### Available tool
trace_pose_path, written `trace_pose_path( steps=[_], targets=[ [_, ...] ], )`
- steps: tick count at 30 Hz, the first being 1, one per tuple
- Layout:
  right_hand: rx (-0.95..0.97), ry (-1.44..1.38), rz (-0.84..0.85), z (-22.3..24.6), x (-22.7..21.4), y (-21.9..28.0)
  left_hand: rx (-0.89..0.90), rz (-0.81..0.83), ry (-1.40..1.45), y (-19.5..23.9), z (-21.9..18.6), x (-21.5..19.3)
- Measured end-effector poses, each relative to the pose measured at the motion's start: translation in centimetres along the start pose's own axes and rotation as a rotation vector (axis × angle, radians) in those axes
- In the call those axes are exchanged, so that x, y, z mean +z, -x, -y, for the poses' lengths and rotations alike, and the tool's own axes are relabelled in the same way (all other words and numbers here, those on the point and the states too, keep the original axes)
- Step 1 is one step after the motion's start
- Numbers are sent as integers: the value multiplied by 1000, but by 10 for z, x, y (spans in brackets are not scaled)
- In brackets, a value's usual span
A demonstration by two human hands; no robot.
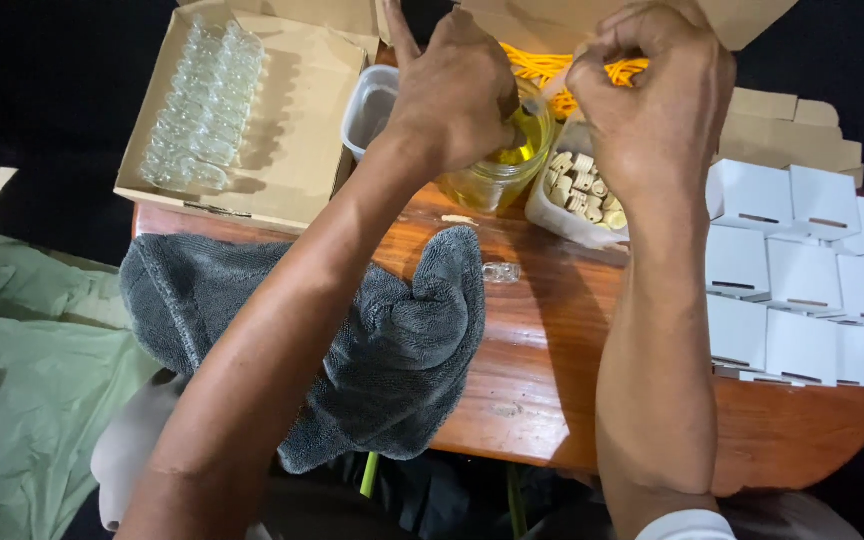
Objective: The person threads a yellow cord through small wooden beads, then places the assembled cord into a small white box and closes it. Later, the person uses a syringe to draw yellow liquid from a jar and injects it into a small glass vial.
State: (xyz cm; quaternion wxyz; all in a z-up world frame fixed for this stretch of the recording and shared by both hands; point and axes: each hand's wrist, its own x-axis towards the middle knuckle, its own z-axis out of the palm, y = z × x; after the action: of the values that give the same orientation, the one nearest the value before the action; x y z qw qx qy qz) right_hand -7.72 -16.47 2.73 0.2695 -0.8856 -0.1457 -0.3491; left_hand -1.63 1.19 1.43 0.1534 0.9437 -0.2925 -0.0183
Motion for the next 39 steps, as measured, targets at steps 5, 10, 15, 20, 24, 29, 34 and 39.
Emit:
trace_pose_path(
  steps=[5,10,15,20,24,29,34,39],
  targets=[
    [195,-197,119,20,-7,-6,45,-152,-28,9,3,-3],
    [202,-213,287,28,-7,-9,124,-356,-67,9,7,8],
    [192,-350,186,30,-4,-7,136,-391,-30,22,0,-7],
    [274,-284,211,26,-9,-9,76,-546,158,89,-21,-17],
    [284,-145,232,22,-4,-6,103,-394,272,152,-38,21],
    [269,-131,223,28,-3,-7,-45,-246,194,162,-41,75],
    [245,-231,106,33,-10,-6,-39,-224,181,155,-43,79],
    [415,-148,205,50,-9,5,-42,-262,241,153,-40,86]
  ],
)
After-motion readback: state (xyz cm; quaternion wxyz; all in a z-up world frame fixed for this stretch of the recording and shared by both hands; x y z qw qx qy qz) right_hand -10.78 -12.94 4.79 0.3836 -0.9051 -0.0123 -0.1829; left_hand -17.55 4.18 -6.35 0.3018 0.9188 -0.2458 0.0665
